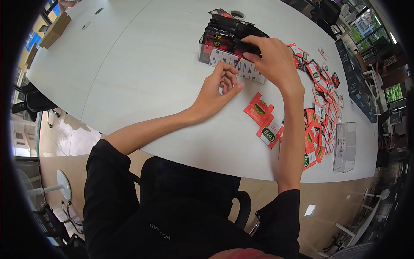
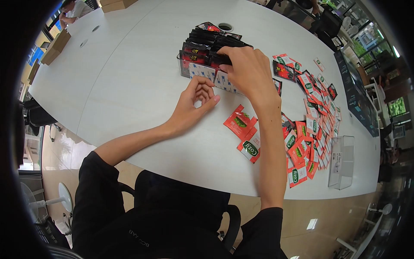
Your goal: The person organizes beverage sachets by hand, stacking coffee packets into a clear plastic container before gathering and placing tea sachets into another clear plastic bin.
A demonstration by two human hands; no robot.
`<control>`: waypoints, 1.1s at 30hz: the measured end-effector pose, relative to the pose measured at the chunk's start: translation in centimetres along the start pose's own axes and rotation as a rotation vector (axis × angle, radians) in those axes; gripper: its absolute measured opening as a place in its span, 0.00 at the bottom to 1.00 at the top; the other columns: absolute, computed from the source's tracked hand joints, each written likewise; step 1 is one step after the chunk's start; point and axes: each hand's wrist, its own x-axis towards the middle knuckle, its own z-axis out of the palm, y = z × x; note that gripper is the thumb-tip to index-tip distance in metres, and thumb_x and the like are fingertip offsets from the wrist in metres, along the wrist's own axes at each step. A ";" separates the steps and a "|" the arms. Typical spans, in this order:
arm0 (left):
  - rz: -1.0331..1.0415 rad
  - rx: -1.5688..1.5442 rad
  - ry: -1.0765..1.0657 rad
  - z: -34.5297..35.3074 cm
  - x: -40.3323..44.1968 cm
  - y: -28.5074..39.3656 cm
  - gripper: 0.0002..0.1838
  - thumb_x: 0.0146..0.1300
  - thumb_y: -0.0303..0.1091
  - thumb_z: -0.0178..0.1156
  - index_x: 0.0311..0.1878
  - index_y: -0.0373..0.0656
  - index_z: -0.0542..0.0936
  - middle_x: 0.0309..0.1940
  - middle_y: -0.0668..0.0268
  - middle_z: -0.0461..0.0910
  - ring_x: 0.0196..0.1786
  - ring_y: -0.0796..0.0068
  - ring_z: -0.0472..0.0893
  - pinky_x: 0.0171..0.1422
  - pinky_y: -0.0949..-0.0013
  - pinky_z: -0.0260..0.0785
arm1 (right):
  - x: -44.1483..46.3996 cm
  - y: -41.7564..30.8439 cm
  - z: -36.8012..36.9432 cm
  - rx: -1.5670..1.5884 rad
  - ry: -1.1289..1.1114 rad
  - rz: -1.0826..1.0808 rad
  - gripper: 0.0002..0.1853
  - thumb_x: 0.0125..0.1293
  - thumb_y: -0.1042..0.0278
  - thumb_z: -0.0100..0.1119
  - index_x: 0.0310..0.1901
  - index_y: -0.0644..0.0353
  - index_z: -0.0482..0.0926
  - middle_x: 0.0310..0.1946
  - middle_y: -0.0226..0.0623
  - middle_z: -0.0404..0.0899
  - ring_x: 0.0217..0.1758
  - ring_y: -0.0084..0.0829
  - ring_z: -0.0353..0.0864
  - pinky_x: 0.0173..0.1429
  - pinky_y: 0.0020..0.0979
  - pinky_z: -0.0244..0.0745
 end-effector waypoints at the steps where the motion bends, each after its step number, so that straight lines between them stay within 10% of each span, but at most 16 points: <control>1: 0.013 -0.001 0.003 0.0 0.0 0.0 0.17 0.68 0.30 0.64 0.53 0.37 0.68 0.35 0.71 0.73 0.36 0.87 0.70 0.44 0.79 0.65 | 0.0 -0.1 -0.1 0.108 0.023 -0.005 0.12 0.61 0.66 0.67 0.46 0.56 0.86 0.33 0.43 0.86 0.40 0.44 0.85 0.46 0.43 0.78; 6: 0.059 -0.012 0.065 -0.3 0.1 0.5 0.17 0.67 0.30 0.65 0.52 0.38 0.69 0.34 0.70 0.73 0.38 0.83 0.71 0.46 0.76 0.65 | 0.2 -0.1 0.8 0.103 0.016 0.034 0.13 0.59 0.69 0.68 0.47 0.57 0.85 0.35 0.45 0.87 0.40 0.45 0.85 0.46 0.41 0.78; 11: 0.753 0.772 0.439 -5.2 4.6 2.2 0.12 0.63 0.29 0.66 0.50 0.44 0.80 0.41 0.67 0.80 0.43 0.69 0.74 0.53 0.66 0.65 | 0.6 0.1 1.3 0.212 -0.059 0.114 0.14 0.58 0.72 0.69 0.47 0.56 0.85 0.34 0.46 0.86 0.41 0.46 0.86 0.48 0.40 0.79; 19: 0.814 1.069 0.296 -10.3 7.2 1.4 0.05 0.60 0.34 0.68 0.38 0.48 0.87 0.28 0.73 0.82 0.39 0.73 0.76 0.51 0.66 0.65 | 2.2 0.9 1.7 0.101 -0.186 0.083 0.17 0.58 0.70 0.70 0.51 0.56 0.85 0.43 0.49 0.86 0.45 0.46 0.87 0.52 0.42 0.80; 33: 0.623 0.583 0.335 -7.7 5.8 -1.4 0.14 0.67 0.30 0.63 0.54 0.41 0.77 0.47 0.60 0.75 0.46 0.67 0.75 0.47 0.68 0.68 | 2.2 3.0 -2.8 0.448 -0.104 0.074 0.13 0.61 0.66 0.69 0.48 0.53 0.87 0.33 0.38 0.88 0.41 0.29 0.88 0.43 0.31 0.78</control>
